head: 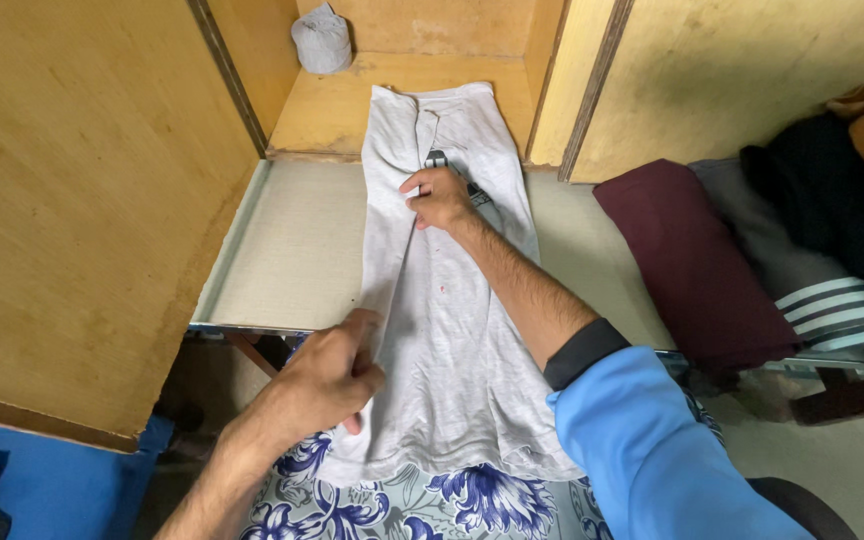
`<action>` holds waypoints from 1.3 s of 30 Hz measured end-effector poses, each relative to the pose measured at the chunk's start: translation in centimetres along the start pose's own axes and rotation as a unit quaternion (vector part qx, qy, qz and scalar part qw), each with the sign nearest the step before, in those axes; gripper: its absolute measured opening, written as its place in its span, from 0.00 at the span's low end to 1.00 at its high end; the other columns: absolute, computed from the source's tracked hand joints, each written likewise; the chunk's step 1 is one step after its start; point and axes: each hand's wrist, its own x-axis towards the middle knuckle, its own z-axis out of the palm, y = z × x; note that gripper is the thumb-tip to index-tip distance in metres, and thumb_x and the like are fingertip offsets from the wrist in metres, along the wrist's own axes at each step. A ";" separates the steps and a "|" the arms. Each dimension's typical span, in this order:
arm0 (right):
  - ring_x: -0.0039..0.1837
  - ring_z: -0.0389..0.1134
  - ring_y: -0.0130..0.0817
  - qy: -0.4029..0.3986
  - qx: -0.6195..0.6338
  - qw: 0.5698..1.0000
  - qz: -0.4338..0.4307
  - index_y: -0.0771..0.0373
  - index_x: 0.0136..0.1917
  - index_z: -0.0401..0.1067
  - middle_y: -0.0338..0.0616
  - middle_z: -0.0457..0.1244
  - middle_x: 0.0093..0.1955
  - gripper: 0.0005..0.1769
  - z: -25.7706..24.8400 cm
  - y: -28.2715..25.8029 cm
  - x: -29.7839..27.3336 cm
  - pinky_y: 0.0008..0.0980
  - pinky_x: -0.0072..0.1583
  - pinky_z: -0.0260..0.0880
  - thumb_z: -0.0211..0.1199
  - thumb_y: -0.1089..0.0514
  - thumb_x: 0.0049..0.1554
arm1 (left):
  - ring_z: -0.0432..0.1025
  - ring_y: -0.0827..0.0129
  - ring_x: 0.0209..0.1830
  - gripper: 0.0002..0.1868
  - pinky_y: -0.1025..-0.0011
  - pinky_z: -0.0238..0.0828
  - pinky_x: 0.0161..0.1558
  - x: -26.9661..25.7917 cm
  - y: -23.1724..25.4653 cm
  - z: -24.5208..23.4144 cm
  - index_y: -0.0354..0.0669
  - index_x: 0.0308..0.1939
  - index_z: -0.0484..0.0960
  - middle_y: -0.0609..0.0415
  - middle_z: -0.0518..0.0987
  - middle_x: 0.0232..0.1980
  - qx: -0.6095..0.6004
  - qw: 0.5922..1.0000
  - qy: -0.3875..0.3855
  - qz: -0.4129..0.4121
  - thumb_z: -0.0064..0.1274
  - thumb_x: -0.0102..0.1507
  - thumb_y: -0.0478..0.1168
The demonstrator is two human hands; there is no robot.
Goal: The person folds a gray t-shirt by tucking the sleeves and sides in, then rolling it tightly into a bundle while using a flat board as a base.
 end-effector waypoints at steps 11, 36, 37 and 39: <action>0.47 0.75 0.36 -0.082 -0.235 0.953 -0.174 0.61 0.55 0.79 0.51 0.73 0.46 0.18 -3.6 -1.4 -5.9 0.35 0.52 0.75 0.71 0.59 0.50 | 0.79 0.60 0.39 0.67 0.59 0.76 0.46 3.7 -8.0 0.0 0.29 0.77 0.47 0.32 0.82 0.47 0.261 0.963 -0.049 0.044 0.75 0.51 0.58; 0.64 0.63 0.34 -0.309 -0.250 0.905 -0.151 0.58 0.54 0.81 0.38 0.64 0.62 0.24 -13.3 -6.9 -35.0 0.34 0.63 0.65 0.62 0.72 0.46 | 0.69 0.65 0.55 0.21 0.67 0.73 0.55 -2.8 -7.8 -0.2 0.52 0.49 0.90 0.56 0.76 0.52 0.218 0.905 0.009 0.364 0.64 0.52 0.33; 0.65 0.63 0.35 -0.292 -0.247 0.905 -0.188 0.58 0.56 0.82 0.40 0.63 0.63 0.25 -13.3 -6.4 -35.3 0.34 0.63 0.65 0.63 0.72 0.46 | 0.67 0.63 0.58 0.18 0.64 0.71 0.57 -3.0 -8.1 0.0 0.51 0.47 0.91 0.57 0.77 0.54 0.214 0.875 0.045 0.431 0.64 0.53 0.35; 0.65 0.62 0.36 -0.257 -0.249 0.900 -0.247 0.58 0.56 0.82 0.42 0.64 0.65 0.25 -13.2 -5.4 -36.0 0.35 0.63 0.65 0.63 0.72 0.46 | 0.69 0.60 0.59 0.16 0.63 0.71 0.56 -2.8 -8.5 0.1 0.46 0.46 0.88 0.55 0.79 0.55 0.200 0.860 0.053 0.466 0.60 0.54 0.34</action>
